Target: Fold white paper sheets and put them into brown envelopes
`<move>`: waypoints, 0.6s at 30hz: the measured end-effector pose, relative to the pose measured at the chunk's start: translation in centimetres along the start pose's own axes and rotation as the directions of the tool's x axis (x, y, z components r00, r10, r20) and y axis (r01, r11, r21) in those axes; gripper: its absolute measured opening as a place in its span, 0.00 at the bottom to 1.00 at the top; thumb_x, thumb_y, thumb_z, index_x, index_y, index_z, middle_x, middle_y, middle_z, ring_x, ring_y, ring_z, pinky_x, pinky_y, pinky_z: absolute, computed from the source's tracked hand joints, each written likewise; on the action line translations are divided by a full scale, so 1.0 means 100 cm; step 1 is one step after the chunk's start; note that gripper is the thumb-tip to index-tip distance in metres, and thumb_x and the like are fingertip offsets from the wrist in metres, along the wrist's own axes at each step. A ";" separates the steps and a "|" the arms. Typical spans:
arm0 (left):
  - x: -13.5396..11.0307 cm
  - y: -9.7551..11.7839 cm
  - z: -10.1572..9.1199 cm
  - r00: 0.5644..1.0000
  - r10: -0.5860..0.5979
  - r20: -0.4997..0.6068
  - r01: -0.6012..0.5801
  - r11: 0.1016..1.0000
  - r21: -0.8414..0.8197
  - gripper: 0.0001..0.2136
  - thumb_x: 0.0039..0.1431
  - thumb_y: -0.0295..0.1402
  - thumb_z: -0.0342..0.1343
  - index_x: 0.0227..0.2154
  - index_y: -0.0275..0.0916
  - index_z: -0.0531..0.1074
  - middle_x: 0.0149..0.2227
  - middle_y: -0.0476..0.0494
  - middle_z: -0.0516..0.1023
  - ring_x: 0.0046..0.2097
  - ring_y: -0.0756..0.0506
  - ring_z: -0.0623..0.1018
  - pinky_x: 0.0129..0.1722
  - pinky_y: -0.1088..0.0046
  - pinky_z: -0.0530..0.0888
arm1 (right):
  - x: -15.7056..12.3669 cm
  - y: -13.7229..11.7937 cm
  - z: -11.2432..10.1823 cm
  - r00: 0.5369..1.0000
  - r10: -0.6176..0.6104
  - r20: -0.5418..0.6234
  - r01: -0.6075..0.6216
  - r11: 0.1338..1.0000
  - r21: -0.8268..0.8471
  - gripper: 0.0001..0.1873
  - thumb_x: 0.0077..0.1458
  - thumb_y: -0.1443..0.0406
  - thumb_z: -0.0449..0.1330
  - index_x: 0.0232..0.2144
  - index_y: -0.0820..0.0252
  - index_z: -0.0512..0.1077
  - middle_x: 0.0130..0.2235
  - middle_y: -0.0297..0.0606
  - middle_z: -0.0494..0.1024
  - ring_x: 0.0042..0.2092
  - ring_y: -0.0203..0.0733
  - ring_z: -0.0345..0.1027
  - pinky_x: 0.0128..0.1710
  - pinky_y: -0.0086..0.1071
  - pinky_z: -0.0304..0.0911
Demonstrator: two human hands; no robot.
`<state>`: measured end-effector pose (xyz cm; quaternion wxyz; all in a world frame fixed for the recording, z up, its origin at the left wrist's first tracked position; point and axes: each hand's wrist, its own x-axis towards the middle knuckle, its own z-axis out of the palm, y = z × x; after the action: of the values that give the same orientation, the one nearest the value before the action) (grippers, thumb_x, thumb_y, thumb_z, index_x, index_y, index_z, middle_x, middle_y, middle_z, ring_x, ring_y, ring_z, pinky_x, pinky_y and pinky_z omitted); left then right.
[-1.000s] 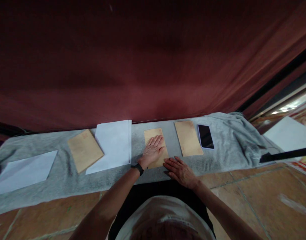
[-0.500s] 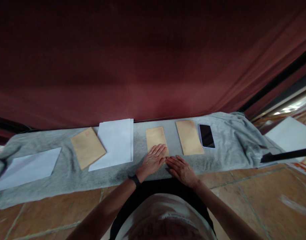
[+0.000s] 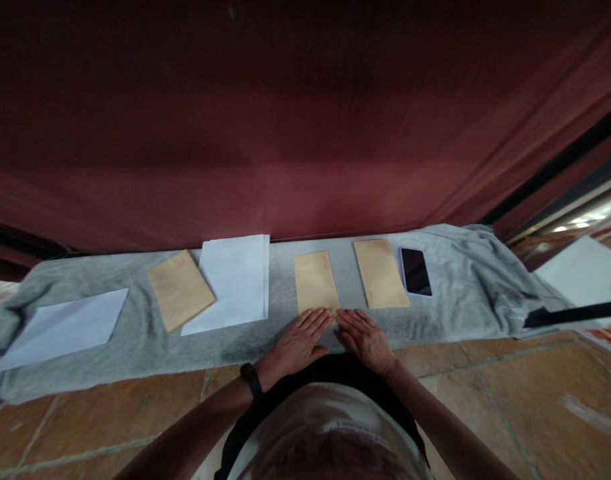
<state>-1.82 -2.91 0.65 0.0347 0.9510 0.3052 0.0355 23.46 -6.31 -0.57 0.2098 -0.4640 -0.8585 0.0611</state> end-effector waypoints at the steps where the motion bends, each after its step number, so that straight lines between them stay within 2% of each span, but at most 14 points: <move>1: -0.003 0.000 0.000 1.000 0.003 0.002 -0.003 1.000 -0.005 0.34 0.70 0.49 0.46 0.71 0.38 0.47 0.73 0.39 0.50 0.73 0.43 0.51 0.71 0.60 0.50 | 0.000 -0.001 0.000 1.000 0.009 -0.002 -0.009 1.000 0.003 0.25 0.70 0.65 0.51 0.67 0.56 0.60 0.64 0.42 0.69 0.65 0.43 0.63 0.69 0.47 0.55; 5: -0.010 0.000 0.001 1.000 0.017 -0.004 -0.017 0.999 -0.028 0.34 0.70 0.50 0.47 0.71 0.36 0.49 0.72 0.37 0.53 0.73 0.42 0.53 0.71 0.60 0.52 | 0.003 -0.009 0.003 0.998 0.060 -0.009 -0.059 0.998 0.017 0.26 0.70 0.64 0.49 0.68 0.58 0.57 0.66 0.43 0.66 0.67 0.46 0.59 0.69 0.50 0.54; 11: -0.013 0.001 0.013 0.999 0.008 -0.043 -0.010 0.999 -0.034 0.34 0.69 0.51 0.47 0.68 0.32 0.55 0.69 0.31 0.59 0.71 0.39 0.58 0.70 0.59 0.56 | 0.012 -0.038 0.014 0.998 0.036 0.053 -0.038 0.999 0.028 0.33 0.70 0.61 0.49 0.72 0.63 0.47 0.69 0.46 0.60 0.70 0.46 0.53 0.70 0.48 0.53; 14: -0.016 0.001 0.014 0.999 0.012 -0.052 -0.013 0.999 -0.032 0.34 0.70 0.51 0.46 0.69 0.31 0.53 0.69 0.31 0.59 0.71 0.39 0.57 0.70 0.59 0.55 | 0.010 -0.045 0.019 0.998 0.062 0.028 -0.061 0.998 -0.018 0.35 0.69 0.60 0.51 0.72 0.66 0.45 0.70 0.49 0.57 0.71 0.49 0.51 0.70 0.49 0.51; 18: -0.021 0.000 0.007 0.999 0.018 -0.046 -0.019 0.999 -0.026 0.34 0.70 0.51 0.46 0.70 0.32 0.51 0.71 0.32 0.56 0.72 0.39 0.55 0.71 0.60 0.53 | 0.006 -0.043 0.019 0.998 0.066 0.016 -0.065 0.997 -0.052 0.35 0.69 0.60 0.51 0.72 0.65 0.45 0.70 0.50 0.58 0.70 0.51 0.51 0.70 0.51 0.50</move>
<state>-3.46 -4.13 -0.10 0.0398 0.9522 0.2965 0.0617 19.09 -8.07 -0.87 0.1881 -0.4965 -0.8460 0.0496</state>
